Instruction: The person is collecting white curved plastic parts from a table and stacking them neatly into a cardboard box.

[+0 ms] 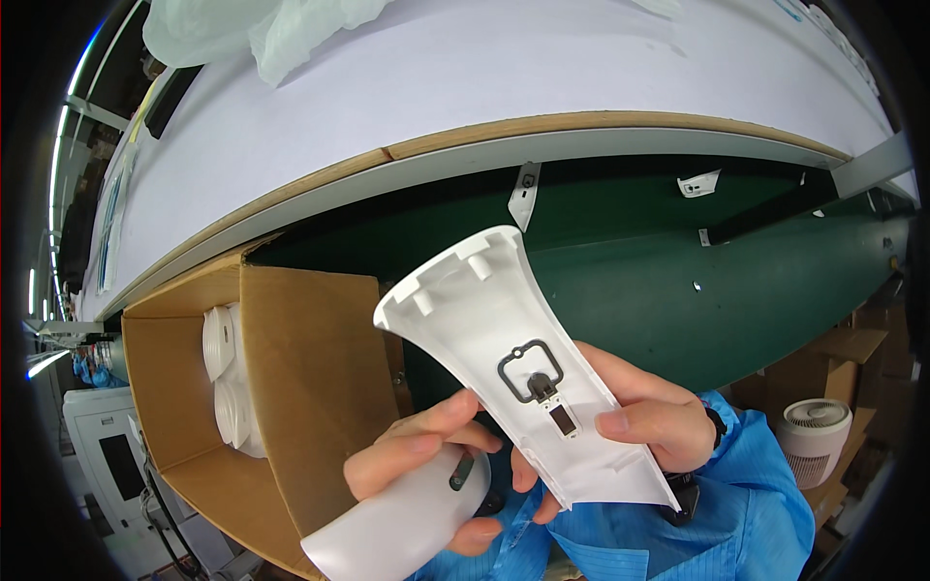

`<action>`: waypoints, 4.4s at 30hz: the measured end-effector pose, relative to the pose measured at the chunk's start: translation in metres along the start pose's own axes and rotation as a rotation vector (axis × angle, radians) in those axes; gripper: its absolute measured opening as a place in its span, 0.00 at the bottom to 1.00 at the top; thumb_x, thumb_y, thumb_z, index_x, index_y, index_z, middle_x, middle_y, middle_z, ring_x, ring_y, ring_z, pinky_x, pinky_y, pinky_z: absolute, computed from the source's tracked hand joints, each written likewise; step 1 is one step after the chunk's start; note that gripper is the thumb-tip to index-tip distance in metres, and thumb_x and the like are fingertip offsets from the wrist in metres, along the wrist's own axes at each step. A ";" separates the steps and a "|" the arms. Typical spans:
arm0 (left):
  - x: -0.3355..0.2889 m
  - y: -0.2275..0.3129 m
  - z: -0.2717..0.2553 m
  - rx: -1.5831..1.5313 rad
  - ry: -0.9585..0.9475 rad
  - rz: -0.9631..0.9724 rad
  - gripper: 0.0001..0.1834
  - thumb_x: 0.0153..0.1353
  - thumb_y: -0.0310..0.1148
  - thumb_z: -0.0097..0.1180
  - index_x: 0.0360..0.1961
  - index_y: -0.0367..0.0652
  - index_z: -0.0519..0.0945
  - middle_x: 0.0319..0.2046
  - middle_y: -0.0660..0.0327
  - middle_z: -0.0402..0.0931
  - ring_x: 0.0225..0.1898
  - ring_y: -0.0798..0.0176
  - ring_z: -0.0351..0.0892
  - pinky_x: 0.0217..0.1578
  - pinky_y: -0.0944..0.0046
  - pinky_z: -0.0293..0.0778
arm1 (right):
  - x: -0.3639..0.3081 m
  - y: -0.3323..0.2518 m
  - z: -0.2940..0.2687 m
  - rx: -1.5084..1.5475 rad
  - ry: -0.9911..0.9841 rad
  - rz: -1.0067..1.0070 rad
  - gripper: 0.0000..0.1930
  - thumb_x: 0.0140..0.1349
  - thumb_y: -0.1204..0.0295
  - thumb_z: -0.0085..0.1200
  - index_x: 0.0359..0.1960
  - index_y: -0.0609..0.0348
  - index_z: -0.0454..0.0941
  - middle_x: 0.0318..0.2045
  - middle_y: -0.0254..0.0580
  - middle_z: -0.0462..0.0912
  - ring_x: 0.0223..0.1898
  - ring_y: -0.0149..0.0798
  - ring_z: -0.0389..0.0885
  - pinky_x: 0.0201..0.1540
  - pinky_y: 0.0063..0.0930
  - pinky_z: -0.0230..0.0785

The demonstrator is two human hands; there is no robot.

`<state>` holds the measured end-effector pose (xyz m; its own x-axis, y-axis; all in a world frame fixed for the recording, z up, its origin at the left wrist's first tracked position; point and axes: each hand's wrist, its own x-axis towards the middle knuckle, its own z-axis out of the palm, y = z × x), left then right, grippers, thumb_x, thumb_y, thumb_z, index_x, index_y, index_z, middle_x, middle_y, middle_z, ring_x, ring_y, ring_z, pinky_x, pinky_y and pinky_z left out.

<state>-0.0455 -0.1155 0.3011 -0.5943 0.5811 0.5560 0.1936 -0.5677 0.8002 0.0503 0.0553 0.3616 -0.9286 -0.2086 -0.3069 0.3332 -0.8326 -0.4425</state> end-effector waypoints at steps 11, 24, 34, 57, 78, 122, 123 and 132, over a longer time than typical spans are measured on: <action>0.002 -0.222 -0.066 0.858 0.224 -0.894 0.24 0.50 0.39 0.59 0.43 0.32 0.70 0.40 0.45 0.74 0.39 0.47 0.77 0.41 0.56 0.73 | -0.013 0.002 -0.041 -0.009 0.085 -0.590 0.30 0.69 0.54 0.33 0.64 0.61 0.46 0.56 0.65 0.64 0.40 0.47 0.79 0.36 0.42 0.80; 0.023 -0.404 -0.056 1.339 -0.195 -0.830 0.30 0.48 0.38 0.61 0.50 0.31 0.68 0.51 0.44 0.69 0.43 0.41 0.77 0.43 0.50 0.76 | -0.078 -0.043 -0.020 -0.176 0.274 -0.928 0.36 0.67 0.49 0.32 0.68 0.59 0.40 0.59 0.66 0.59 0.43 0.47 0.76 0.35 0.46 0.80; 0.020 -0.360 -0.057 1.402 -0.077 -0.702 0.29 0.45 0.36 0.63 0.47 0.32 0.71 0.42 0.46 0.73 0.40 0.41 0.78 0.40 0.50 0.76 | -0.081 -0.049 -0.011 -0.120 0.240 -0.915 0.37 0.66 0.49 0.36 0.66 0.63 0.44 0.56 0.67 0.63 0.40 0.47 0.77 0.33 0.44 0.81; -0.039 -0.213 0.018 0.973 0.080 -0.337 0.22 0.43 0.31 0.67 0.38 0.36 0.72 0.40 0.50 0.72 0.39 0.45 0.77 0.36 0.55 0.76 | -0.089 -0.018 0.031 -0.116 0.117 -0.765 0.39 0.63 0.48 0.42 0.63 0.69 0.47 0.49 0.75 0.66 0.33 0.53 0.80 0.26 0.43 0.81; 0.016 -0.011 0.081 0.852 -0.005 -0.027 0.30 0.34 0.25 0.68 0.44 0.37 0.74 0.40 0.54 0.69 0.24 0.67 0.69 0.25 0.68 0.67 | -0.052 0.001 -0.021 -0.346 0.308 -1.075 0.27 0.68 0.58 0.32 0.61 0.66 0.51 0.54 0.64 0.66 0.42 0.46 0.77 0.40 0.42 0.78; -0.002 0.004 0.089 0.902 -0.050 -0.053 0.34 0.34 0.34 0.73 0.46 0.43 0.70 0.35 0.54 0.71 0.27 0.56 0.77 0.20 0.64 0.74 | -0.001 0.035 -0.042 -0.374 0.316 -0.896 0.29 0.70 0.52 0.28 0.65 0.58 0.50 0.54 0.56 0.69 0.46 0.40 0.76 0.49 0.33 0.73; -0.003 0.002 0.089 0.926 -0.078 -0.076 0.34 0.34 0.35 0.73 0.46 0.43 0.70 0.34 0.54 0.71 0.26 0.57 0.77 0.20 0.64 0.74 | 0.001 0.035 -0.043 -0.384 0.304 -0.903 0.29 0.70 0.51 0.28 0.65 0.58 0.50 0.54 0.56 0.69 0.46 0.40 0.76 0.48 0.33 0.73; -0.005 -0.014 0.065 0.680 -0.171 -0.397 0.22 0.44 0.31 0.69 0.40 0.39 0.74 0.31 0.57 0.75 0.24 0.66 0.76 0.24 0.68 0.73 | 0.001 0.036 -0.064 -0.336 0.366 -0.674 0.23 0.68 0.66 0.41 0.62 0.63 0.59 0.54 0.45 0.72 0.46 0.31 0.74 0.48 0.24 0.70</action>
<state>0.0058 -0.0723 0.3018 -0.6017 0.7773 0.1836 0.4585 0.1479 0.8763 0.0717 0.0578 0.2913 -0.8539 0.5076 -0.1150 -0.1898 -0.5095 -0.8393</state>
